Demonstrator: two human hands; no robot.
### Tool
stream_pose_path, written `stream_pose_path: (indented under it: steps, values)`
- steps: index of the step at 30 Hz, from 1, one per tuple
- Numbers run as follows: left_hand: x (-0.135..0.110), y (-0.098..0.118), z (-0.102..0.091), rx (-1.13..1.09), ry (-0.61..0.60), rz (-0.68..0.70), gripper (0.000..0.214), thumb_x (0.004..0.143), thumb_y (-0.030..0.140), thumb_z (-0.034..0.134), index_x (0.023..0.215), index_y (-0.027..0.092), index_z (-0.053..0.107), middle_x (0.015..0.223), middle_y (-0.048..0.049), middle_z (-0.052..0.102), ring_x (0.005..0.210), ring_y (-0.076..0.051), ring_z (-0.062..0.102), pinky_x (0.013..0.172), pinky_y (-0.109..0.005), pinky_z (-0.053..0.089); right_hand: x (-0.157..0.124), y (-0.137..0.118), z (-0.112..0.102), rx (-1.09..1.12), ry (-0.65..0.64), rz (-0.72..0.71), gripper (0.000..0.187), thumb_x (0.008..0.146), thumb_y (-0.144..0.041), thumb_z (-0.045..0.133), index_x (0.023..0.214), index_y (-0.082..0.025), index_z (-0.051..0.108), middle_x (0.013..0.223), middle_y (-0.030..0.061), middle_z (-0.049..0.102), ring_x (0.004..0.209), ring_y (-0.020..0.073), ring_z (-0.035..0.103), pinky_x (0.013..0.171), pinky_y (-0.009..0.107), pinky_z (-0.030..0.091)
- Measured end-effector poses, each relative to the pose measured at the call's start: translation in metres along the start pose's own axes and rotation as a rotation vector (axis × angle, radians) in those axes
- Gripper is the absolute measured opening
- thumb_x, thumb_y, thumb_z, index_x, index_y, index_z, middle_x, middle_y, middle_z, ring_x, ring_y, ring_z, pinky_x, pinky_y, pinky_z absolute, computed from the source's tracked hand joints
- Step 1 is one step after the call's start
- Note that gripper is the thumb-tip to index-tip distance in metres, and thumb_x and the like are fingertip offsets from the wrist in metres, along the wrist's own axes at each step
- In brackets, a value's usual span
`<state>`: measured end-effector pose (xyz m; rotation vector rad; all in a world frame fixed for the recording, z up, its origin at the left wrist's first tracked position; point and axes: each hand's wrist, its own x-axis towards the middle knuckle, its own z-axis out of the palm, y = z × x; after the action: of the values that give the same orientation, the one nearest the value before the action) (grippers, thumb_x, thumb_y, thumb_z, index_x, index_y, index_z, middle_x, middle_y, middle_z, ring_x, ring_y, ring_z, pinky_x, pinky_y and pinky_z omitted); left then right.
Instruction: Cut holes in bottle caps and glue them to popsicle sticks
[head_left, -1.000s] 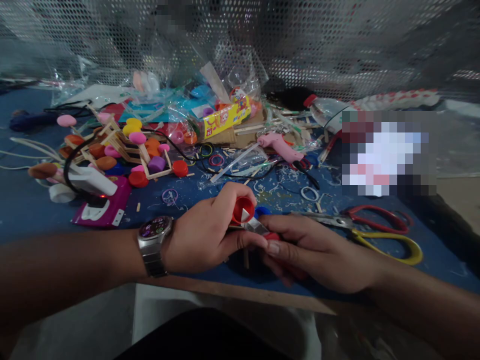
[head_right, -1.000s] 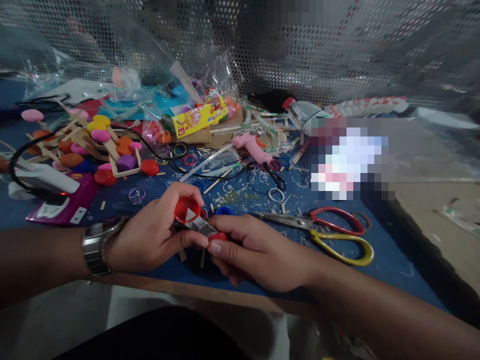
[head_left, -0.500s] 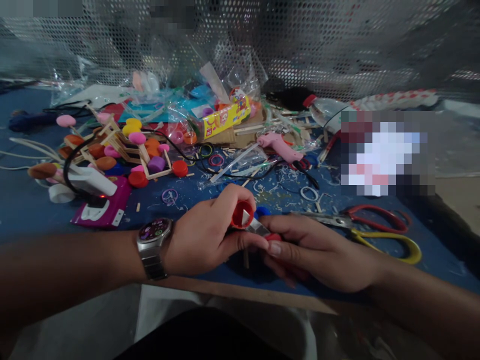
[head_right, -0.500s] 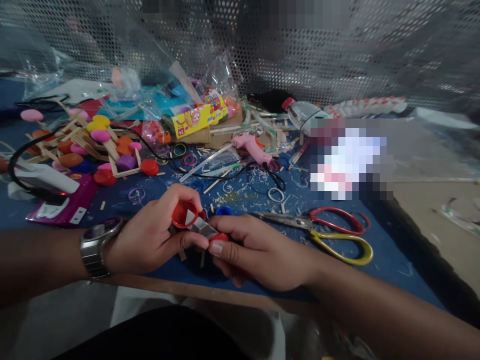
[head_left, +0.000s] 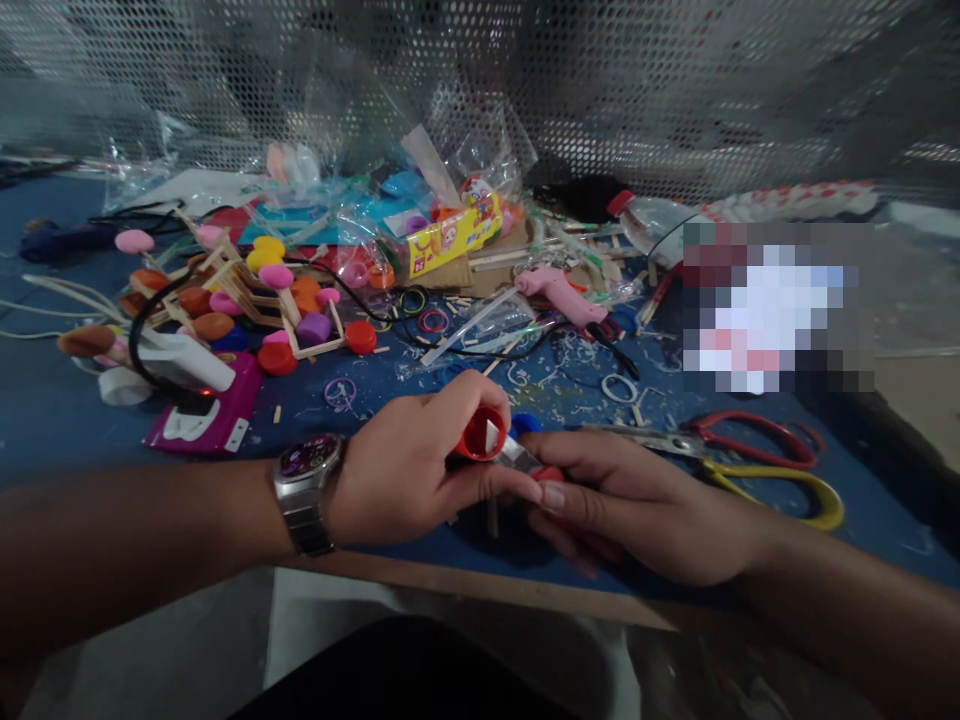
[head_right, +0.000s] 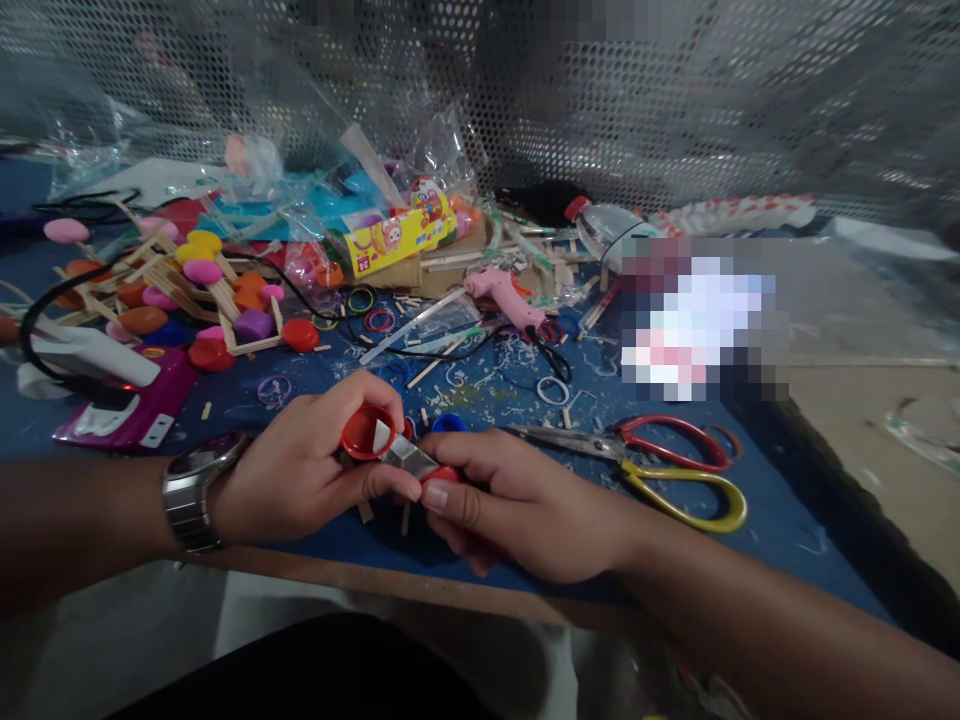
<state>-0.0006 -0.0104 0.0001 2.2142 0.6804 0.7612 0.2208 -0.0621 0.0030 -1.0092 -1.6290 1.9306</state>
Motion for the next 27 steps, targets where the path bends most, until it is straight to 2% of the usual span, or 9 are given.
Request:
stream_pose_path:
  steps: [7, 12, 27]
  values:
    - [0.0008, -0.0031, 0.0023, 0.028, 0.09, 0.059, 0.051, 0.092, 0.053, 0.067, 0.123, 0.019, 0.046, 0.091, -0.0025, 0.067, 0.071, -0.017, 0.066, 0.062, -0.028, 0.052, 0.0021, 0.0001, 0.0003, 0.034, 0.041, -0.021, 0.039, 0.099, -0.056, 0.056, 0.089, -0.018, 0.053, 0.062, -0.005, 0.054, 0.045, 0.0056, 0.047, 0.042, 0.017, 0.034]
    - [-0.0011, -0.0056, 0.006, 0.01, 0.079, 0.134, 0.049, 0.092, 0.053, 0.068, 0.119, 0.021, 0.044, 0.096, -0.0027, 0.067, 0.075, -0.016, 0.067, 0.066, -0.028, 0.053, 0.0014, -0.0008, 0.0014, 0.007, 0.024, -0.01, 0.041, 0.099, -0.057, 0.055, 0.087, -0.018, 0.052, 0.063, -0.0048, 0.054, 0.046, 0.0053, 0.047, 0.043, 0.017, 0.035]
    - [-0.0019, -0.0004, 0.0028, -0.024, 0.0, 0.043, 0.035, 0.096, 0.051, 0.063, 0.104, 0.022, 0.046, 0.078, 0.0037, 0.062, 0.058, -0.012, 0.06, 0.053, -0.024, 0.043, 0.0006, -0.0023, 0.0024, 0.007, -0.004, 0.003, 0.038, 0.101, -0.052, 0.054, 0.087, -0.018, 0.054, 0.065, -0.004, 0.053, 0.05, 0.0062, 0.046, 0.043, 0.018, 0.033]
